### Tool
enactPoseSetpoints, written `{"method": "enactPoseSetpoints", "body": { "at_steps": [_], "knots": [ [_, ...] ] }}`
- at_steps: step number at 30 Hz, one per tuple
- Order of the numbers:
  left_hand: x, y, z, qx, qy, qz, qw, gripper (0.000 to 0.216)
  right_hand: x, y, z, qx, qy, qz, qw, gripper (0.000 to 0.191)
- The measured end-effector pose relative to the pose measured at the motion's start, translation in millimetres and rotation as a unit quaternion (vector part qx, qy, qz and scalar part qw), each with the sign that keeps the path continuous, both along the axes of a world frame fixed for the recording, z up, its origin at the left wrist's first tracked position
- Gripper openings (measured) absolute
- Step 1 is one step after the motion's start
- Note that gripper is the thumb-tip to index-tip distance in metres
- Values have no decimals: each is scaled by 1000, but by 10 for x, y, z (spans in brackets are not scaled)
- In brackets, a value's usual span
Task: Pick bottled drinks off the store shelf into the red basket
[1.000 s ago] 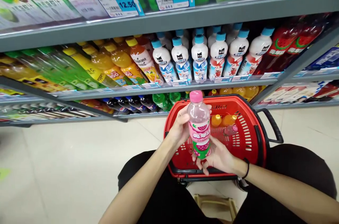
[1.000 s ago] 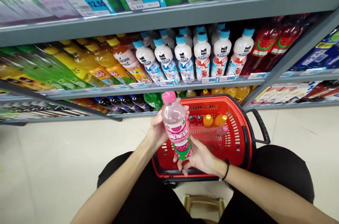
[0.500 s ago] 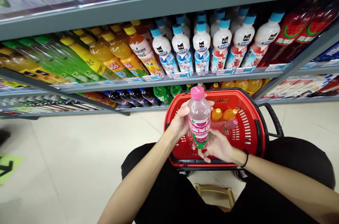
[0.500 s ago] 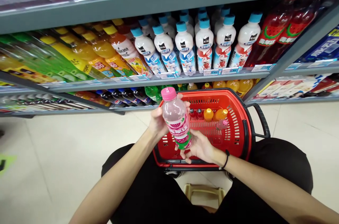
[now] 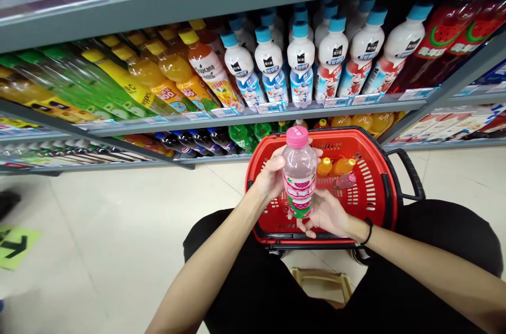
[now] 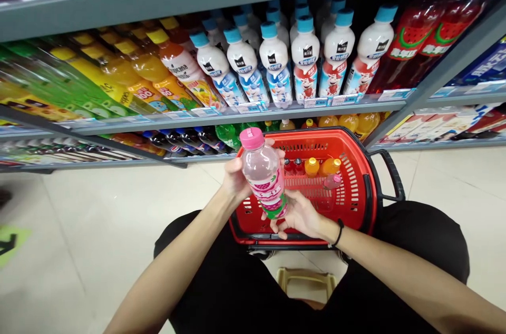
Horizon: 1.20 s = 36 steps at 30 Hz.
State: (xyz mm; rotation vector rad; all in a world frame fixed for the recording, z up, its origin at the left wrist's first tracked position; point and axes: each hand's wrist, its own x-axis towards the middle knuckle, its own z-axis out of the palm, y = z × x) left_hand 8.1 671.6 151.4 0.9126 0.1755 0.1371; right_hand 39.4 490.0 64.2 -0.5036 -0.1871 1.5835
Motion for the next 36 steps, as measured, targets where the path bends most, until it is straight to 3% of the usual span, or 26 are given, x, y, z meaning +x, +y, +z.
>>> {"method": "enactPoseSetpoints", "body": {
  "at_steps": [11,17,28,33,36],
  "knots": [
    [-11,-2,-8,8,17,27,999,88,6,9,30,-12,-21,2,1000,55],
    [5,-37,11,34,1,22,999,80,8,21,68,-32,-79,-84,993,45],
    [65,-18,23,64,16,81,995,63,9,16,23,-106,-205,-168,958,63],
    [81,18,36,82,15,84,993,53,49,19,2,-107,-181,-164,964,64],
    [104,113,-2,132,8,88,987,46,56,42,-19,-107,-169,-149,968,65]
  ]
}}
